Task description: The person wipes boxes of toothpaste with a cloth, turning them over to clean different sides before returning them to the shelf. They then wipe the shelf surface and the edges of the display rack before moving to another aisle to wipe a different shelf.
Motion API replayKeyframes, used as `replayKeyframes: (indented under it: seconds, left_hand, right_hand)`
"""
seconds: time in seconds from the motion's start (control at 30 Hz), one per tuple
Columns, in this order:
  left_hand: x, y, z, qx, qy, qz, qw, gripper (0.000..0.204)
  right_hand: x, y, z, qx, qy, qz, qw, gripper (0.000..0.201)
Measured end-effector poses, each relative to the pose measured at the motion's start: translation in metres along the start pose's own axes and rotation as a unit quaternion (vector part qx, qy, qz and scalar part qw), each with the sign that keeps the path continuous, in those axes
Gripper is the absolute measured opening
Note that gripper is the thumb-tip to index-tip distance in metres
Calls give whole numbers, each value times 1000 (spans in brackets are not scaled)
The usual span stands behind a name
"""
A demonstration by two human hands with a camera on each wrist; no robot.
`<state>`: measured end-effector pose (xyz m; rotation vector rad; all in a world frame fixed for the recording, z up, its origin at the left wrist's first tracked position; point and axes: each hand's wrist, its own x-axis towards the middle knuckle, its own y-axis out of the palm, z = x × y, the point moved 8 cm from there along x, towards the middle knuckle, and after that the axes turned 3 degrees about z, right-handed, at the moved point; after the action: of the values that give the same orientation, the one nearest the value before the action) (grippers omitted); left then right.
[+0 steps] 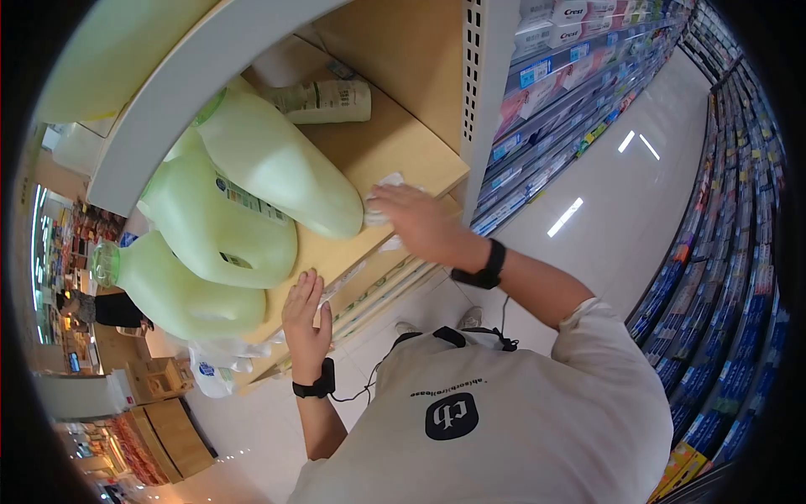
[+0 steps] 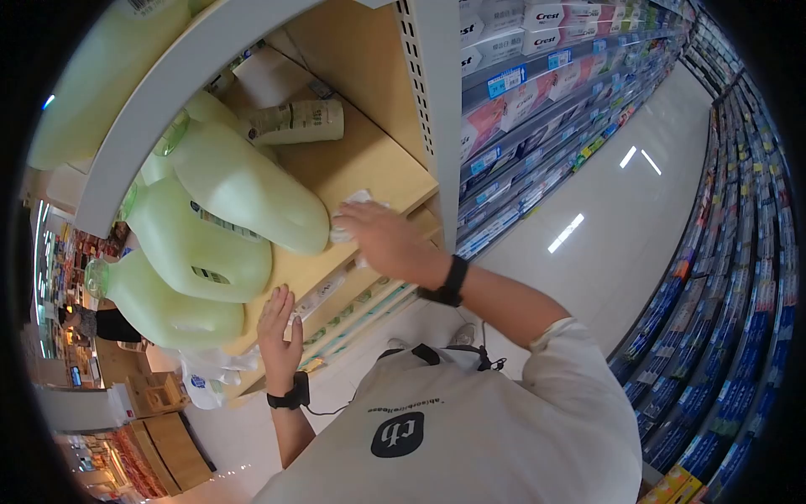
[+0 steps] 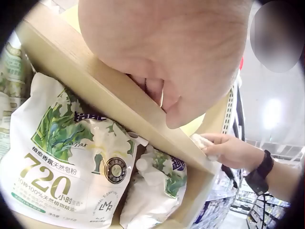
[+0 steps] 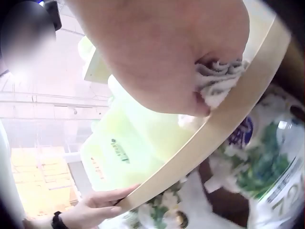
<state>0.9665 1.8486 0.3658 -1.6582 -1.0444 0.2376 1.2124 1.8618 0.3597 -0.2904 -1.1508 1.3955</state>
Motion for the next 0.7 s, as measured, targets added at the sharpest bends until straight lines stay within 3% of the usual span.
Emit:
replayKeyframes:
  seconds: [0.03, 0.1, 0.17, 0.23, 0.3, 0.37, 0.5, 0.57, 0.6, 0.63, 0.7]
  left_hand:
    - [-1, 0, 0, -2, -3, 12, 1000, 46]
    - [4, 2, -2, -7, -4, 22, 1000, 44]
    - [2, 0, -5, -4, -2, 18, 1000, 44]
    - [1, 1, -3, -12, 3, 13, 1000, 45]
    - [2, 1, -2, -17, 17, 7, 1000, 46]
    - [0, 2, 0, -4, 5, 4, 1000, 46]
    - [5, -4, -3, -22, -3, 34, 999, 44]
    - [8, -3, 1, -40, -22, 29, 999, 43]
    - [6, -2, 0, -55, -35, 32, 997, 41]
    - [7, 0, -3, -50, -47, 26, 997, 41]
    - [8, 0, -5, -91, -110, -1, 990, 37]
  right_hand:
    - [-3, -3, -13, -2, 2, -4, 1000, 47]
    - [-2, -34, -66, -115, 106, -103, 982, 44]
    - [19, -37, -81, -109, 119, -94, 983, 44]
    - [36, -29, -76, -102, 130, -88, 982, 45]
    - [58, 4, -63, -70, 102, 71, 990, 49]
    - [54, 20, -49, -54, 57, 63, 995, 50]
    - [20, -6, -15, -71, -12, 69, 995, 51]
    - [6, -22, -28, -58, 1, 79, 995, 54]
    - [3, -33, -38, -120, -2, 33, 992, 55]
    - [7, -32, -47, -113, -14, 38, 993, 55]
    - [14, -39, -76, -187, 95, 18, 978, 55]
